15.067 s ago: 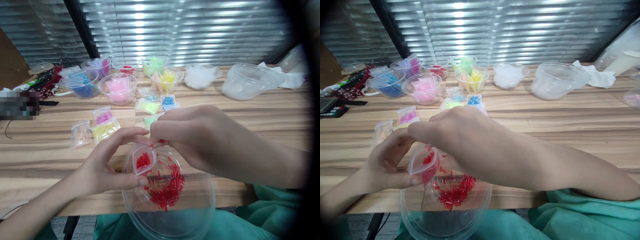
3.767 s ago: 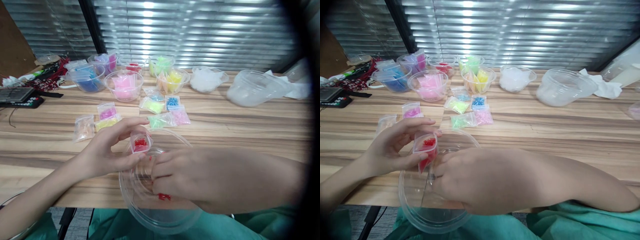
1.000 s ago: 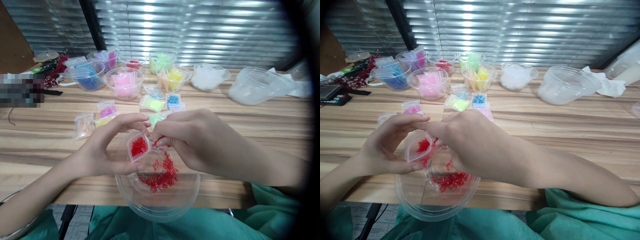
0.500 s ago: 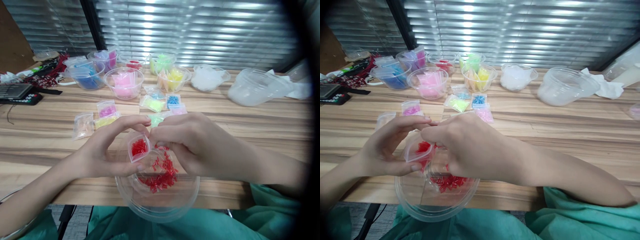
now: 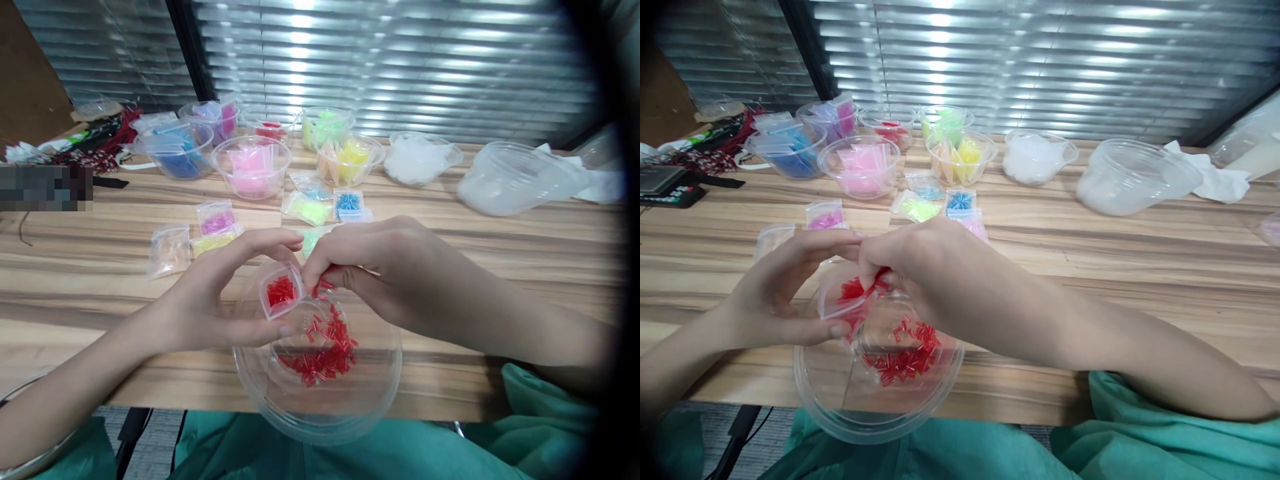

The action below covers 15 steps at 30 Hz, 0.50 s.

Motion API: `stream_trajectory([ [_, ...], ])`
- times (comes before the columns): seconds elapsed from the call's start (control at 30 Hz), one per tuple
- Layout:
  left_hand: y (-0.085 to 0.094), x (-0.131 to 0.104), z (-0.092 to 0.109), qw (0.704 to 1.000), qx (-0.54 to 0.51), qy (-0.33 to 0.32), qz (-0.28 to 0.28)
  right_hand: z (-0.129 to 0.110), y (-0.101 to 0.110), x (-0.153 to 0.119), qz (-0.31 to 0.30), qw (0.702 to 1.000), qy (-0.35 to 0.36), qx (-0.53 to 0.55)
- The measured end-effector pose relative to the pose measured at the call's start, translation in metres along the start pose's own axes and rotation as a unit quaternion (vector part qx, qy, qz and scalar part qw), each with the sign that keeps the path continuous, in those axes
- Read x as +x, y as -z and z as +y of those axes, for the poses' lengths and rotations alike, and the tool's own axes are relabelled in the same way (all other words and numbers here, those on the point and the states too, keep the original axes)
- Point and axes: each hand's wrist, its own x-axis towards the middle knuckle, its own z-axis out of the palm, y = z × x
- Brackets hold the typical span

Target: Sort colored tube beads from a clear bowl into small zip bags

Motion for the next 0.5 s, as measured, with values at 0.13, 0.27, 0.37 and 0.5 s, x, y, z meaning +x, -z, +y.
stream_trajectory([
  [0.13, 0.0001, 0.0001, 0.0011, 1.0, -0.007, 0.003, -0.005, -0.0014, -0.0015, -0.0012, 0.004, 0.999, -0.006, -0.036],
  [0.27, 0.0008, 0.0002, 0.0007, 1.0, 0.004, 0.004, -0.007, -0.0029, 0.0002, -0.0008, 0.007, 0.999, 0.018, -0.041],
  [0.37, 0.0014, -0.0001, 0.0005, 1.0, 0.012, 0.004, -0.009, -0.0033, 0.0031, 0.0002, 0.021, 0.999, 0.035, -0.035],
  [0.5, 0.0016, -0.0004, 0.0023, 1.0, 0.01, 0.007, -0.014, -0.0048, 0.0052, 0.0013, 0.059, 0.997, 0.037, -0.014],
])
